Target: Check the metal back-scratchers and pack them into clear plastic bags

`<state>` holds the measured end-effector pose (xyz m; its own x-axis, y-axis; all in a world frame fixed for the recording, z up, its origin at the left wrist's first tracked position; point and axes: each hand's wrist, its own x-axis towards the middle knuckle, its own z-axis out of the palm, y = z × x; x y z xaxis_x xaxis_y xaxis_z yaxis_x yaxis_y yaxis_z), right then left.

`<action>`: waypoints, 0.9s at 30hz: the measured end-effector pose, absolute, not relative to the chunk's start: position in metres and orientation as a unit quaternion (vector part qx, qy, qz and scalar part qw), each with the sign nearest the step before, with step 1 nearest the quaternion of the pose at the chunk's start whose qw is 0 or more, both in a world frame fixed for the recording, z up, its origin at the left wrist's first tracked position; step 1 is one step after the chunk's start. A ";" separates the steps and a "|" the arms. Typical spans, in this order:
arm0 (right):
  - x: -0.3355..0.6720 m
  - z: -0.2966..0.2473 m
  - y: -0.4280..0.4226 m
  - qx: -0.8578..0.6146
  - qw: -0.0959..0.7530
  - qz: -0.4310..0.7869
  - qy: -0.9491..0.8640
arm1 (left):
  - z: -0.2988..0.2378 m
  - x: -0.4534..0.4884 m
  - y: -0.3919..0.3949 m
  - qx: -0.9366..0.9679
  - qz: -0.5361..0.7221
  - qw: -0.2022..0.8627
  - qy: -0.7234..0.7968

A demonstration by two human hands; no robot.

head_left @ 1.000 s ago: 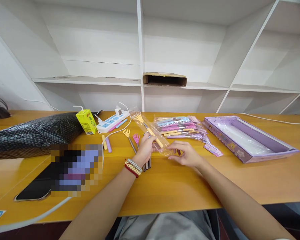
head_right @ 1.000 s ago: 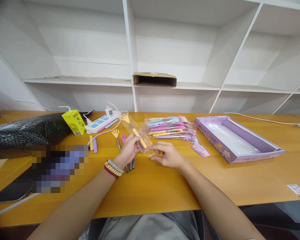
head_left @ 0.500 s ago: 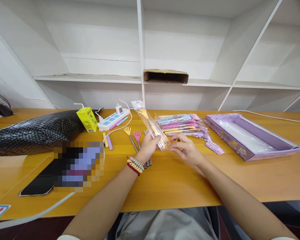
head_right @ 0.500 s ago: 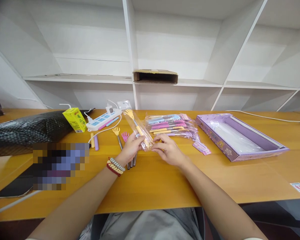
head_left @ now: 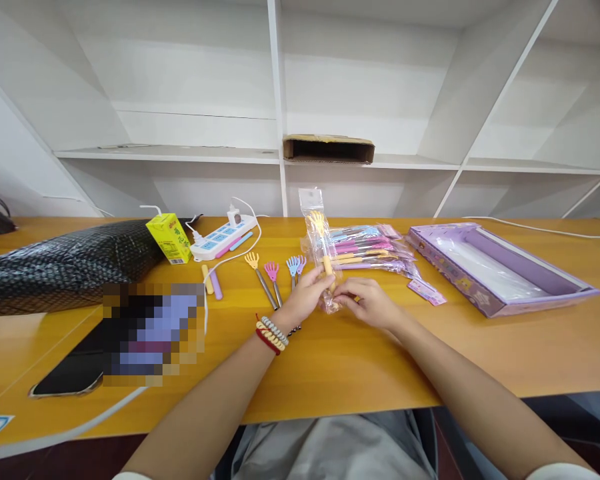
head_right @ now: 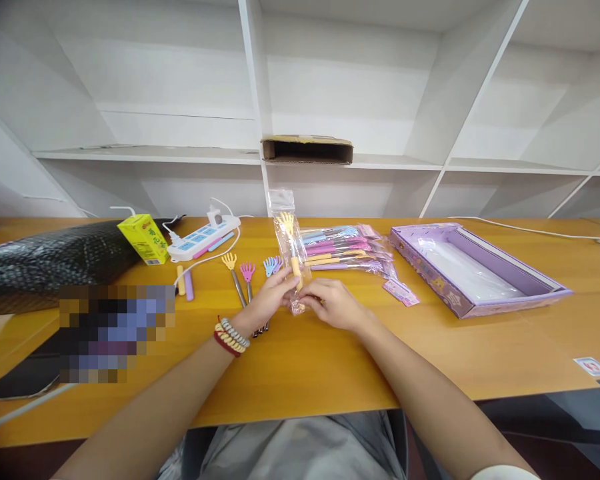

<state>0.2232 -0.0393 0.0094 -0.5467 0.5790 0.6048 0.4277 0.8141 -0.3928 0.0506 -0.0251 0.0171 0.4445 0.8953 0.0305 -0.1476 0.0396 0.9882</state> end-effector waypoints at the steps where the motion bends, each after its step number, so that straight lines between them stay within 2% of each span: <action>1: 0.223 0.010 -0.039 -0.291 0.380 0.100 -0.872 | 0.017 0.050 -0.025 0.555 0.404 0.648 0.330; 10: 0.224 0.014 -0.038 -0.391 0.403 0.160 -0.812 | 0.020 0.042 -0.028 0.598 0.353 0.679 0.238; 21: 0.223 0.017 -0.036 -0.479 0.427 0.244 -0.727 | 0.019 0.043 -0.026 0.574 0.375 0.685 0.245; 24: 0.227 0.016 -0.033 -0.475 0.392 0.266 -0.742 | 0.020 0.041 -0.026 0.581 0.367 0.683 0.247; 27: 0.230 0.012 -0.030 -0.420 0.306 0.297 -0.801 | 0.021 0.040 -0.026 0.595 0.336 0.688 0.245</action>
